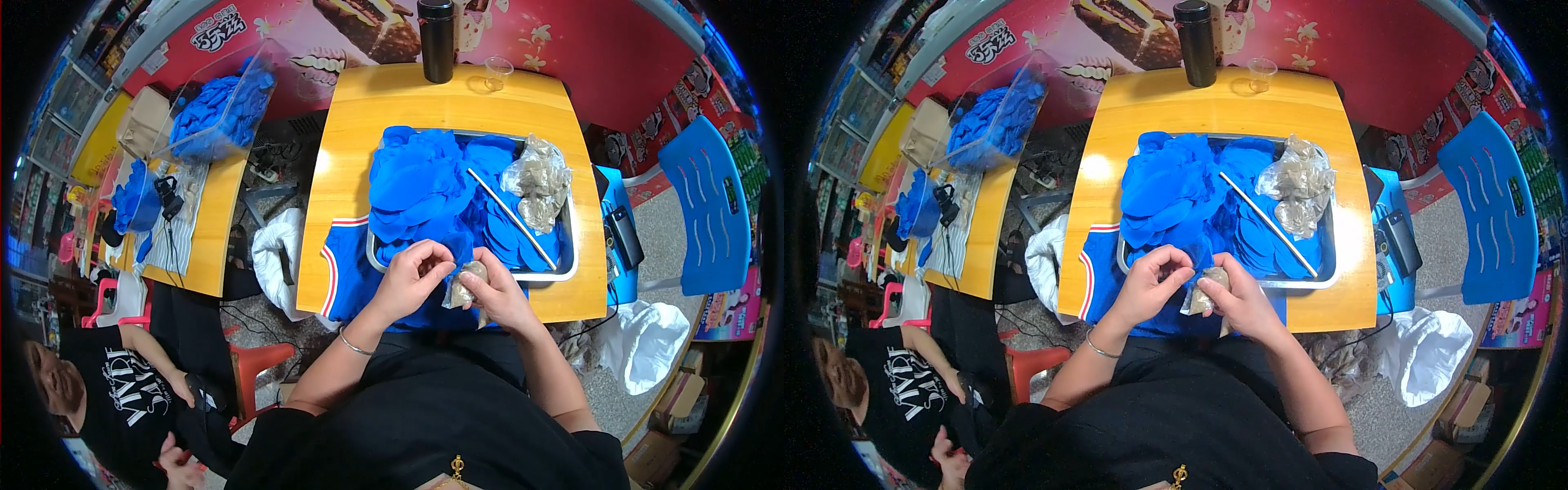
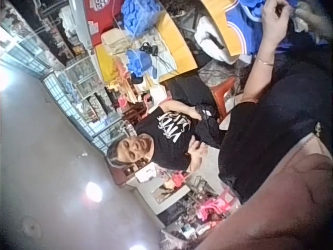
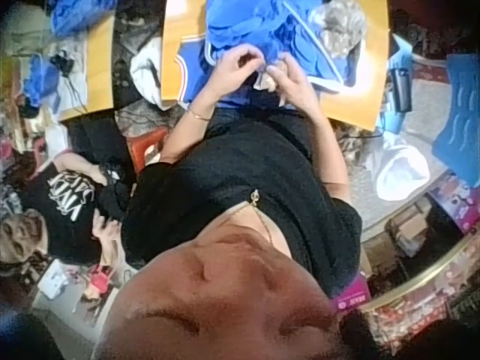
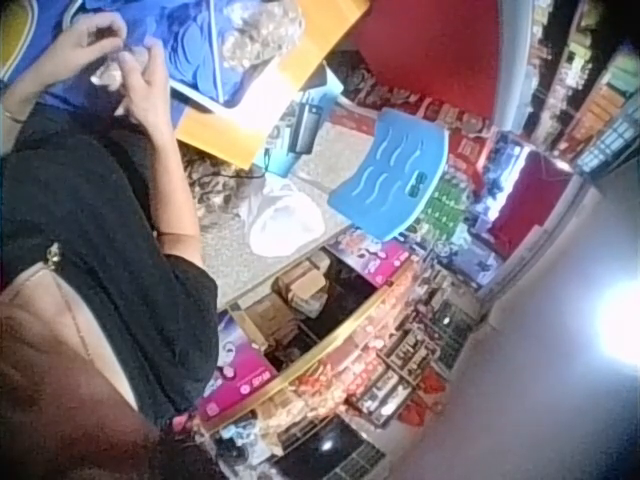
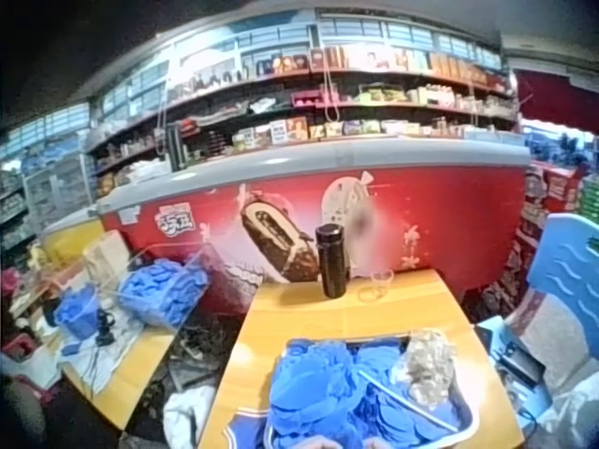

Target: The recorder is stuffing and assembling small blue fabric items using a stick to push material inside.

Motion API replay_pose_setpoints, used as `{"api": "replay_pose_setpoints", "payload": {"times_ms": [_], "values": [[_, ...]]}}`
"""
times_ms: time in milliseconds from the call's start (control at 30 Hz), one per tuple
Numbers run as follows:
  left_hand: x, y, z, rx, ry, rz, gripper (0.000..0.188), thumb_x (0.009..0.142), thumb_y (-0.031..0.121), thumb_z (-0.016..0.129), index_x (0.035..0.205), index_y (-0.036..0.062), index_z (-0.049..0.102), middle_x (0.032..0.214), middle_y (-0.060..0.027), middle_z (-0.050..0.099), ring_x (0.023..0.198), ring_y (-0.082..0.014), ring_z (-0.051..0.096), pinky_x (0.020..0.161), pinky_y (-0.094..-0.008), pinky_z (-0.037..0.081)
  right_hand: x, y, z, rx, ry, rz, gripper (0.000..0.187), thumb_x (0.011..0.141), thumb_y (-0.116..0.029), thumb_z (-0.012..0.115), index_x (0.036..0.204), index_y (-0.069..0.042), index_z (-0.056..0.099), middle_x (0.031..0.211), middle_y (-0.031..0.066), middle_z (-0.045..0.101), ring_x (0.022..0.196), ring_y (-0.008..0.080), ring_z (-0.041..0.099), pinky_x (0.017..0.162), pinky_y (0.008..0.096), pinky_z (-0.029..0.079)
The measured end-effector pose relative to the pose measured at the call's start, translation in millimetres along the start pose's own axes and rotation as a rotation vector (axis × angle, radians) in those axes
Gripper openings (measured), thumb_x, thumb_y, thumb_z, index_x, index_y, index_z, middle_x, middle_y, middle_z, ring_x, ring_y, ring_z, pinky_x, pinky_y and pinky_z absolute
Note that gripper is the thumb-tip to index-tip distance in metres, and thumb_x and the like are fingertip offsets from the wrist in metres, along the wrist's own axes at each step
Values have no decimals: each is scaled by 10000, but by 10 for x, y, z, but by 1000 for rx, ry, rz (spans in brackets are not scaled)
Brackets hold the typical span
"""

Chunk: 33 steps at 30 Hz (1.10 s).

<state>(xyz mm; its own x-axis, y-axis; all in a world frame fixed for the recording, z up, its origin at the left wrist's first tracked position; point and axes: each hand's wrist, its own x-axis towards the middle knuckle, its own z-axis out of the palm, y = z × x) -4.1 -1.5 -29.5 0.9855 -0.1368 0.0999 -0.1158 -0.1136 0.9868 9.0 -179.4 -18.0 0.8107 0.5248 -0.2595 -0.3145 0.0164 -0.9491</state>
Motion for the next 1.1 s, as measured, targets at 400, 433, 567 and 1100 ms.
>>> {"api": "replay_pose_setpoints", "payload": {"times_ms": [400,433,567,1100], "values": [[14,-138,26,-130,94,-36,122,835,68,634,898,-3,557,763,-26,563,675,-70,535,621,-217,458,-55,29,19,-292,36,-236,540,778,-139,677,1219,19,409,877,35,536,846,83,520,711,250,461],[17,-159,33,-156,97,-38,117,840,70,633,892,-1,557,758,-18,559,672,-57,521,610,-206,446,-50,82,-4,-406,75,-285,535,767,-99,658,1229,26,420,888,54,547,840,106,534,701,263,458],[15,-155,-20,-241,82,-151,129,858,33,609,962,-2,542,847,12,524,753,-24,478,659,-164,407,-117,-98,-3,-713,113,-302,469,736,-25,610,1193,9,508,986,180,574,858,294,583,736,329,458],[-11,92,50,6,42,69,136,762,-24,651,823,-5,531,778,-59,533,676,-111,581,605,-225,478,-197,-147,-23,-524,144,-362,204,682,-15,656,869,0,578,947,123,619,914,282,604,772,331,459]]}}
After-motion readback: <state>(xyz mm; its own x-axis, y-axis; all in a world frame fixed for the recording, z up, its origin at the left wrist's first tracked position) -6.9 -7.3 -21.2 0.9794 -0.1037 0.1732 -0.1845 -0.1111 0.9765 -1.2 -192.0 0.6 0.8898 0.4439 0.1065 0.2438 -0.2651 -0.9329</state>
